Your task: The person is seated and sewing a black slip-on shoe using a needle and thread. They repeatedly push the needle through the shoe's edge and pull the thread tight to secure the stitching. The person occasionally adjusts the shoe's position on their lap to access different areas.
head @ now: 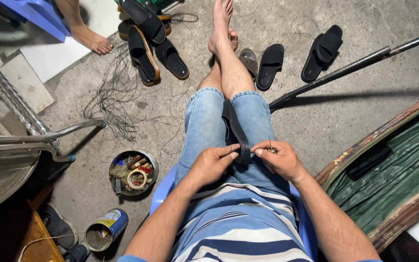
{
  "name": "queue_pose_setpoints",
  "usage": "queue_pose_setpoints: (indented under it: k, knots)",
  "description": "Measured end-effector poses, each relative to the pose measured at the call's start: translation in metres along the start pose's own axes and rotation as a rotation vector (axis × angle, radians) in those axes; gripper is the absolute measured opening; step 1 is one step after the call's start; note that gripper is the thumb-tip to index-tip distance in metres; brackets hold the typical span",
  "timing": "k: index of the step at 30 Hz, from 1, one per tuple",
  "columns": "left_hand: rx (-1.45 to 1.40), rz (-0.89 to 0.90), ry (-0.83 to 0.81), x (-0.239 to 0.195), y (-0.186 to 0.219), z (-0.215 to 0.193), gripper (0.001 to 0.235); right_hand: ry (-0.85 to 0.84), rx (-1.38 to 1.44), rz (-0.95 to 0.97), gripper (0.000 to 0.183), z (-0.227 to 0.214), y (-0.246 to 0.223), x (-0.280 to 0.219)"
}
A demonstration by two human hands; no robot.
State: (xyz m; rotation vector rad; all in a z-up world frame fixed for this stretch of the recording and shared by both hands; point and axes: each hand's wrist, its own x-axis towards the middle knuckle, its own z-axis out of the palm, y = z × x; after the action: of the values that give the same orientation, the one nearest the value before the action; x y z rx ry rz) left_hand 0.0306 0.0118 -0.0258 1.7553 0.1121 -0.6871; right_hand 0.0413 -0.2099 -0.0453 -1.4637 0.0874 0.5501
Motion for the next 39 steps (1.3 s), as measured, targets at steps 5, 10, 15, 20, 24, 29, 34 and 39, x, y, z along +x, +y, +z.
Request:
queue_pose_setpoints:
  k: [5, 10, 15, 20, 24, 29, 34, 39]
  knots:
    - [-0.022, 0.005, -0.014, -0.008, 0.022, -0.006, 0.031, 0.000, -0.096, 0.054, 0.015, 0.000, -0.037, 0.007]
    - [0.185, -0.096, -0.013, -0.011, 0.037, 0.007, 0.079, 0.054, -0.697, 0.192, 0.041, 0.029, -0.087, 0.029]
    - [0.310, -0.067, -0.009, -0.018, 0.027, 0.017, 0.079, 0.011, -0.999, 0.162, 0.072, 0.036, -0.058, 0.018]
    - [0.410, -0.043, -0.022, -0.044, 0.042, 0.018, 0.077, 0.206, -0.905, 0.034, 0.070, 0.044, -0.029, -0.024]
    - [0.345, -0.063, -0.013, -0.036, 0.035, 0.019, 0.079, 0.249, -0.887, -0.107, 0.064, 0.046, -0.031, -0.019]
    - [0.252, 0.015, 0.032, -0.020, 0.030, 0.019, 0.074, 0.062, -0.907, 0.183, 0.064, 0.037, -0.063, 0.011]
    - [0.234, 0.173, 0.201, -0.034, 0.019, 0.020, 0.065, -0.062, -0.869, 0.235, 0.062, 0.037, -0.104, 0.015]
    - [0.298, 0.310, 0.323, -0.042, 0.002, 0.033, 0.052, -0.107, -0.747, 0.052, 0.036, 0.043, -0.130, -0.002]
